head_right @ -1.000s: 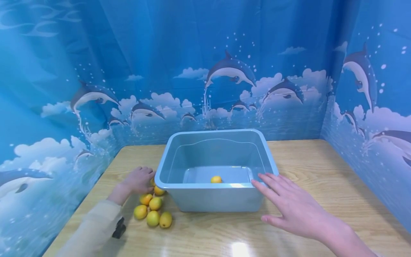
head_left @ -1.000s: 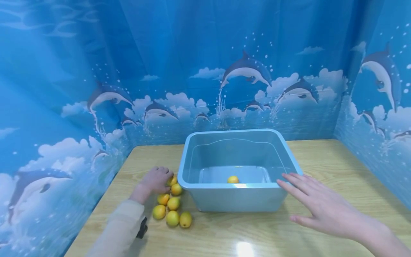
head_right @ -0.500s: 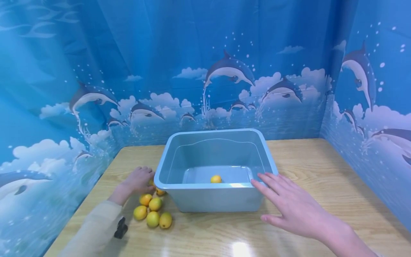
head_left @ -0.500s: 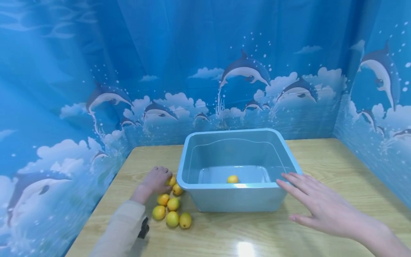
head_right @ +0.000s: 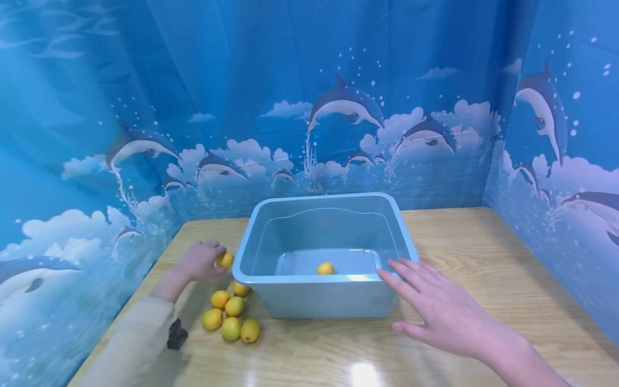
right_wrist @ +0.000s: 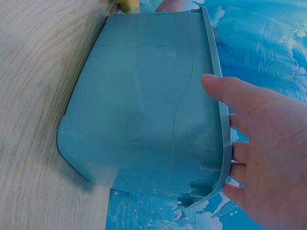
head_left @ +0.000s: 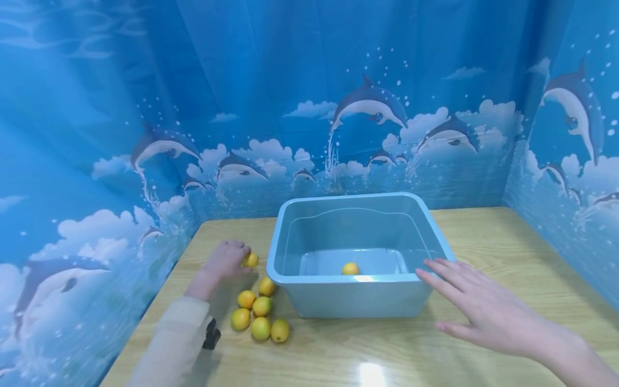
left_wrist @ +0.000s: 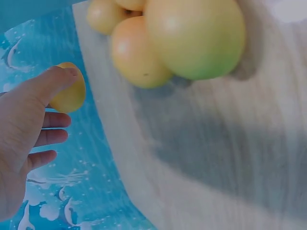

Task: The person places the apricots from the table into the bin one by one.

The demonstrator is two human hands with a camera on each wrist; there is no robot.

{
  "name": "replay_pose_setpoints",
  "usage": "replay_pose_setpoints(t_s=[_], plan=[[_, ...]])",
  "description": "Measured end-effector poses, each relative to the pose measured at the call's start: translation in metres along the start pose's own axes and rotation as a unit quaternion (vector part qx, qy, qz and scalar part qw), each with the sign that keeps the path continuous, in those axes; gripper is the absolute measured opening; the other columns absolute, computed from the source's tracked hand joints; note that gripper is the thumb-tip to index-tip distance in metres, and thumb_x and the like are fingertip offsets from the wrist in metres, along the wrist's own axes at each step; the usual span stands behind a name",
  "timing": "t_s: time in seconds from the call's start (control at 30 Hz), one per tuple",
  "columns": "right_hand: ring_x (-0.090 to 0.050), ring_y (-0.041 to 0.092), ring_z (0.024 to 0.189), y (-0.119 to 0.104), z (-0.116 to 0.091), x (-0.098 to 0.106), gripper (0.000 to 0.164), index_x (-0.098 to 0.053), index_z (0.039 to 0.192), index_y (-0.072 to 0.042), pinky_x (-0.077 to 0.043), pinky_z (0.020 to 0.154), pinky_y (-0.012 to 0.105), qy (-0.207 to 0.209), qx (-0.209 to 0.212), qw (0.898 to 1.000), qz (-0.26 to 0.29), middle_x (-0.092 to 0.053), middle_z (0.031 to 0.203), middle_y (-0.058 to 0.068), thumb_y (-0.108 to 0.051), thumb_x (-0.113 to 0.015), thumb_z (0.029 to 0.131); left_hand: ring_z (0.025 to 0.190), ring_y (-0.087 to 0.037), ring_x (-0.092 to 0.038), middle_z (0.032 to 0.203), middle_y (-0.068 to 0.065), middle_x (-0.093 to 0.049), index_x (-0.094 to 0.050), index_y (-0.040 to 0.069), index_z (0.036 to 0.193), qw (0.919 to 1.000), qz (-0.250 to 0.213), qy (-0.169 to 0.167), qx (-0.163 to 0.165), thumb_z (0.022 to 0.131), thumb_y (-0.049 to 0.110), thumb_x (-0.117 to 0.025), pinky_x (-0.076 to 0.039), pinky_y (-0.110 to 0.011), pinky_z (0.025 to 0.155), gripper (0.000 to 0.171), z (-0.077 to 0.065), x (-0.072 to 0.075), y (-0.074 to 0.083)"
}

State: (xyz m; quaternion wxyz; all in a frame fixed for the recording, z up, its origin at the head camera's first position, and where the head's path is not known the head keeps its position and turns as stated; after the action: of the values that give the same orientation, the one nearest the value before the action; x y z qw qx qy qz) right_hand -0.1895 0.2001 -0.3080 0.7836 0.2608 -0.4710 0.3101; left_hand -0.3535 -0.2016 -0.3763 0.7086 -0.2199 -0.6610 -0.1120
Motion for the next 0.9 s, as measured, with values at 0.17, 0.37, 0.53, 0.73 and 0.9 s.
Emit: replay_pose_setpoints(t_s=[0.17, 0.37, 0.53, 0.73, 0.9], plan=[[-0.036, 0.027, 0.128, 0.0, 0.0, 0.0, 0.083, -0.033, 0.144, -0.013, 0.001, 0.109, 0.021, -0.002, -0.001, 1.0, -0.001, -0.04, 0.14, 0.013, -0.051, -0.067, 0.077, 0.077, -0.023, -0.053, 0.081, -0.005, -0.056, -0.063, 0.005, 0.095, 0.9998, 0.0, 0.019, -0.004, 0.077, 0.033, -0.072, -0.045, -0.044, 0.073, 0.035, 0.001, 0.017, -0.001], [-0.036, 0.027, 0.129, 0.001, 0.0, -0.001, 0.084, -0.031, 0.145, -0.015, 0.002, 0.109, 0.02, -0.005, -0.004, 1.0, -0.002, -0.04, 0.14, 0.013, -0.052, -0.065, 0.078, 0.075, -0.023, -0.053, 0.082, -0.005, -0.056, -0.063, 0.006, 0.095, 0.9997, -0.009, 0.022, 0.005, 0.078, 0.031, -0.071, -0.045, -0.043, 0.071, 0.032, 0.004, 0.035, -0.003], [-0.036, 0.027, 0.129, 0.002, -0.001, 0.0, 0.082, -0.031, 0.145, -0.015, 0.001, 0.109, 0.021, -0.003, -0.004, 1.0, -0.001, -0.039, 0.141, 0.012, -0.056, -0.061, 0.08, 0.069, -0.021, -0.05, 0.078, -0.004, -0.054, -0.062, 0.007, 0.089, 0.9991, -0.016, 0.04, 0.0, 0.078, 0.029, -0.071, -0.044, -0.042, 0.066, 0.026, 0.007, 0.05, -0.002], [-0.038, 0.03, 0.126, 0.001, -0.001, 0.001, 0.083, -0.03, 0.145, -0.016, 0.002, 0.109, 0.02, -0.01, -0.009, 1.0, 0.001, -0.04, 0.14, 0.013, -0.054, -0.064, 0.079, 0.072, -0.023, -0.05, 0.078, -0.004, -0.054, -0.063, 0.006, 0.093, 0.999, 0.01, 0.044, 0.003, 0.079, 0.033, -0.07, -0.042, -0.041, 0.066, 0.031, 0.01, 0.066, -0.002], [-0.039, 0.032, 0.125, 0.0, 0.0, 0.0, 0.083, -0.031, 0.145, -0.015, 0.003, 0.108, 0.02, -0.018, -0.013, 1.0, 0.006, -0.04, 0.14, 0.013, -0.052, -0.065, 0.079, 0.077, -0.024, -0.05, 0.083, -0.005, -0.056, -0.064, 0.004, 0.101, 0.9987, 0.016, 0.047, 0.015, 0.079, 0.035, -0.07, -0.04, -0.041, 0.069, 0.038, 0.012, 0.081, -0.003]])
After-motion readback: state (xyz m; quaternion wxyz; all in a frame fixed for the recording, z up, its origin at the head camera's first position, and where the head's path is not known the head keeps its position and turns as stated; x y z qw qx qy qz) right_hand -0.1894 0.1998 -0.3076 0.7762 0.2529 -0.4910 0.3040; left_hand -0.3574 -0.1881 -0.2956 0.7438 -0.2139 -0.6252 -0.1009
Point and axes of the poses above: each hand's wrist, its own z-axis towards the middle knuckle, its own x-axis out of the back of the hand, y = z × x, the point moved 8 cm from there along z, towards the middle knuckle
